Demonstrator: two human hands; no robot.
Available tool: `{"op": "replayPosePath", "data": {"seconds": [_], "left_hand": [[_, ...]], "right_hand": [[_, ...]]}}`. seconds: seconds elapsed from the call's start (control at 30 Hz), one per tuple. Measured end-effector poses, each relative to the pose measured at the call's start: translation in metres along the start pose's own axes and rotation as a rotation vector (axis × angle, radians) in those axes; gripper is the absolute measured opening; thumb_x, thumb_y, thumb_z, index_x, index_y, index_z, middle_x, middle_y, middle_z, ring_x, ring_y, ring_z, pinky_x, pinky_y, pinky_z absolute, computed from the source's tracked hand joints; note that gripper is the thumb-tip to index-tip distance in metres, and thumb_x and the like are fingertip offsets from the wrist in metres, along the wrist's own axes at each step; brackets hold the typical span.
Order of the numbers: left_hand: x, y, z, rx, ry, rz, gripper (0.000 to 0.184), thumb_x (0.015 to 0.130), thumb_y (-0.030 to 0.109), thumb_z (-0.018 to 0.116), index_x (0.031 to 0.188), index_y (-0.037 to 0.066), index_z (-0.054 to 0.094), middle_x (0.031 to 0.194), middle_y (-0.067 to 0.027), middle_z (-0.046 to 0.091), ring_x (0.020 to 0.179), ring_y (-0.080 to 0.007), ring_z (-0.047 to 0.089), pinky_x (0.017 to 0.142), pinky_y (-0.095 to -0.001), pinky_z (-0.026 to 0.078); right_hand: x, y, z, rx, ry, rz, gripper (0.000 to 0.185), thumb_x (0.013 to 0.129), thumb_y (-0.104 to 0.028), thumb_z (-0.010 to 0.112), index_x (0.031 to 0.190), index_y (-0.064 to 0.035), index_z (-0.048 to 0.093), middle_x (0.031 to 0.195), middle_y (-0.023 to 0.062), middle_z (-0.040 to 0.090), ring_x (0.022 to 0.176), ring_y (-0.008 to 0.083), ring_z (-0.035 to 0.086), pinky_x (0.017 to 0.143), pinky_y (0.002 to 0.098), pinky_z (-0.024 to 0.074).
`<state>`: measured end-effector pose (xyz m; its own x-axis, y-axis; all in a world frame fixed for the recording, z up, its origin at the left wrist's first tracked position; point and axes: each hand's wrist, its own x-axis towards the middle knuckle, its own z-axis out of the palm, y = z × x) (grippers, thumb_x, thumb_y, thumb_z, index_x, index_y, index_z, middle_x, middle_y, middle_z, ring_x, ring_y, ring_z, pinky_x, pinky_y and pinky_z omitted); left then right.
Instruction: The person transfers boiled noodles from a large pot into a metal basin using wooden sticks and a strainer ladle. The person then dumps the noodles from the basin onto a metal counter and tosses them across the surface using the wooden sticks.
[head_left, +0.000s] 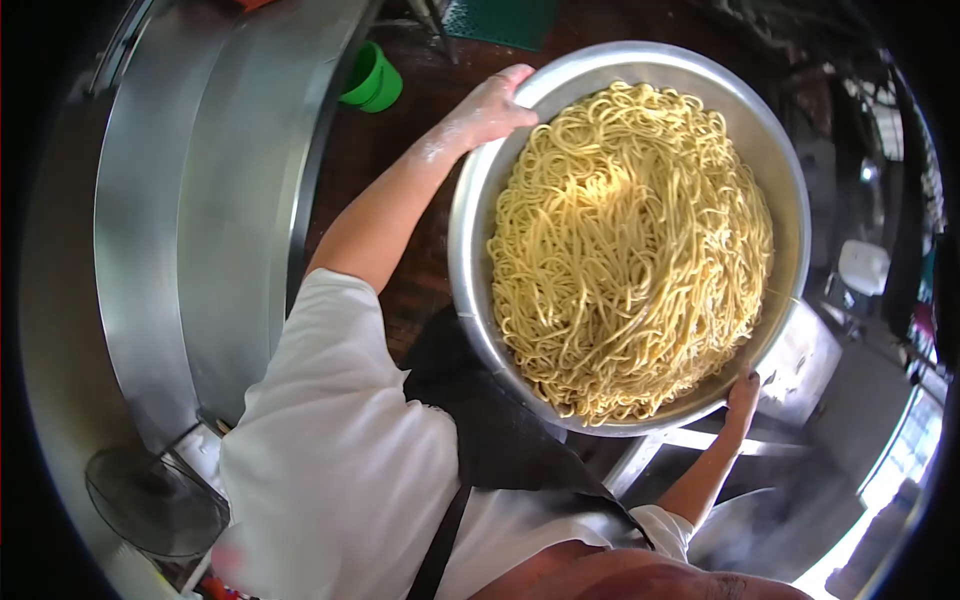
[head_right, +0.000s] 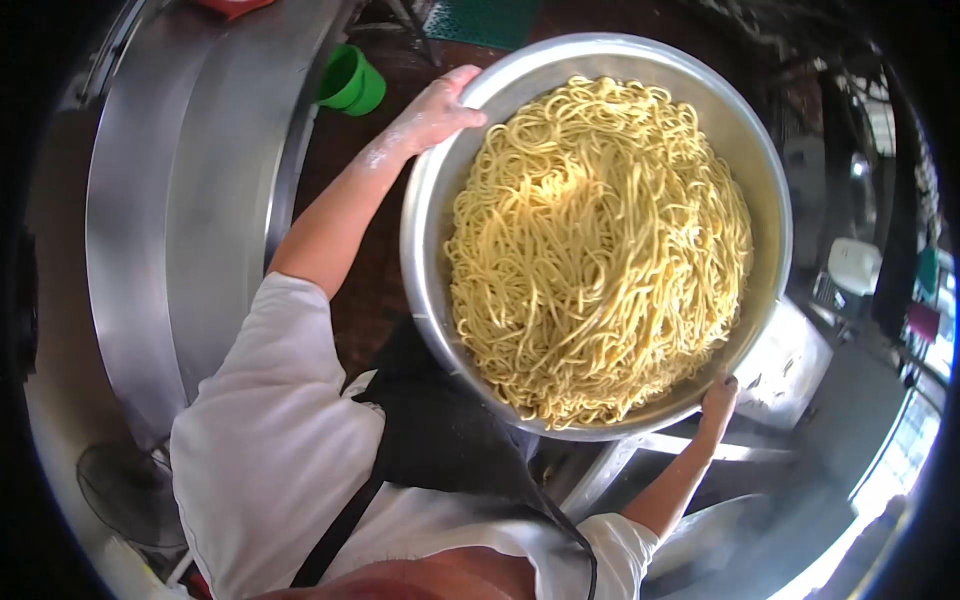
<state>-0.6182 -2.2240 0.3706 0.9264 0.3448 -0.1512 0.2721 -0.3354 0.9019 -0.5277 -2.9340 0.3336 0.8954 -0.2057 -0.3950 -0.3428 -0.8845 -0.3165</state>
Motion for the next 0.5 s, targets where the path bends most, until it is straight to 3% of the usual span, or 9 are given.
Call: {"op": "replayPosePath", "data": {"seconds": [0.13,0.17,0.23,0.33,0.37,0.4,0.43,0.47,0.5], "left_hand": [[-0.003,-0.001,-0.003,-0.015,-0.027,-0.016,0.064,0.075,0.014,0.075,0.133,0.001,0.052,0.117,-0.011,0.065,0.109,-0.0181,0.06,0.097,-0.0313,0.046],[-0.01,0.01,-0.004,-0.119,-0.042,-0.029,0.066,0.075,0.015,0.077,0.134,0.002,0.051,0.116,-0.0102,0.066,0.107,-0.0182,0.06,0.096,-0.0317,0.046],[-0.036,0.02,-0.033,0.139,0.108,-0.129,0.068,0.076,0.016,0.079,0.135,0.002,0.05,0.12,-0.0111,0.065,0.107,-0.0196,0.061,0.096,-0.0326,0.047],[-0.048,0.009,-0.093,-0.104,0.288,-0.155,0.058,0.079,0.013,0.076,0.131,0.004,0.053,0.113,-0.0103,0.065,0.097,-0.0175,0.063,0.085,-0.0303,0.052],[-0.038,-0.015,-0.108,-0.176,0.343,-0.168,0.058,0.081,0.014,0.075,0.133,0.004,0.053,0.116,-0.0108,0.064,0.097,-0.0178,0.064,0.084,-0.0298,0.052],[-0.065,0.022,-0.097,-0.255,0.476,-0.264,0.058,0.085,0.02,0.073,0.136,0.004,0.051,0.122,-0.0122,0.062,0.1,-0.0192,0.064,0.084,-0.0302,0.054],[-0.105,0.001,-0.11,-0.367,0.478,-0.147,0.055,0.09,0.024,0.067,0.138,0.005,0.049,0.127,-0.0121,0.06,0.105,-0.0199,0.063,0.09,-0.0329,0.052],[-0.155,-0.067,-0.128,-0.49,0.403,-0.162,0.051,0.094,0.028,0.063,0.137,0.005,0.051,0.126,-0.0111,0.061,0.108,-0.02,0.062,0.093,-0.0334,0.05],[-0.205,-0.132,-0.145,-0.608,0.331,-0.186,0.048,0.097,0.032,0.058,0.136,0.005,0.053,0.126,-0.0101,0.062,0.11,-0.02,0.061,0.096,-0.0339,0.049]], "right_hand": [[-0.048,-0.069,-0.021,-0.019,-0.087,0.069,0.062,0.097,-0.05,0.053,0.109,0.0103,0.058,0.097,0.0306,0.063,0.089,0.0422,0.06,0.085,0.0475,0.0455],[-0.04,-0.064,-0.02,-0.055,-0.062,0.007,0.062,0.096,-0.051,0.054,0.111,0.0099,0.057,0.098,0.0314,0.063,0.091,0.0436,0.06,0.086,0.0475,0.0455],[-0.04,-0.069,-0.014,-0.061,-0.046,-0.232,0.064,0.095,-0.052,0.055,0.115,0.0099,0.055,0.103,0.0334,0.062,0.098,0.0463,0.06,0.088,0.047,0.0451],[0.015,-0.143,-0.024,-0.159,-0.079,-0.539,0.062,0.095,-0.048,0.057,0.119,0.009,0.053,0.118,0.0361,0.058,0.116,0.049,0.054,0.096,0.0467,0.0424],[0.032,-0.167,-0.024,-0.142,-0.026,-0.618,0.06,0.095,-0.046,0.059,0.118,0.0098,0.053,0.114,0.0342,0.061,0.11,0.045,0.058,0.095,0.0461,0.0439],[0.024,-0.199,-0.039,0.128,-0.245,-0.666,0.06,0.094,-0.045,0.059,0.118,0.0095,0.052,0.099,0.0297,0.065,0.091,0.0416,0.066,0.081,0.0442,0.0524],[0.044,-0.204,-0.018,0.052,-0.185,-0.815,0.055,0.093,-0.041,0.06,0.116,0.0086,0.053,0.092,0.0257,0.066,0.072,0.0327,0.069,0.06,0.039,0.0551],[0.011,-0.233,-0.021,0.092,-0.292,-0.665,0.052,0.093,-0.038,0.061,0.109,0.0112,0.055,0.081,0.0219,0.065,0.057,0.0273,0.066,0.045,0.0364,0.0518],[0.026,-0.245,0.002,0.105,-0.4,-0.762,0.05,0.091,-0.035,0.063,0.103,0.013,0.058,0.074,0.0203,0.065,0.054,0.0277,0.065,0.045,0.0379,0.053]]}}
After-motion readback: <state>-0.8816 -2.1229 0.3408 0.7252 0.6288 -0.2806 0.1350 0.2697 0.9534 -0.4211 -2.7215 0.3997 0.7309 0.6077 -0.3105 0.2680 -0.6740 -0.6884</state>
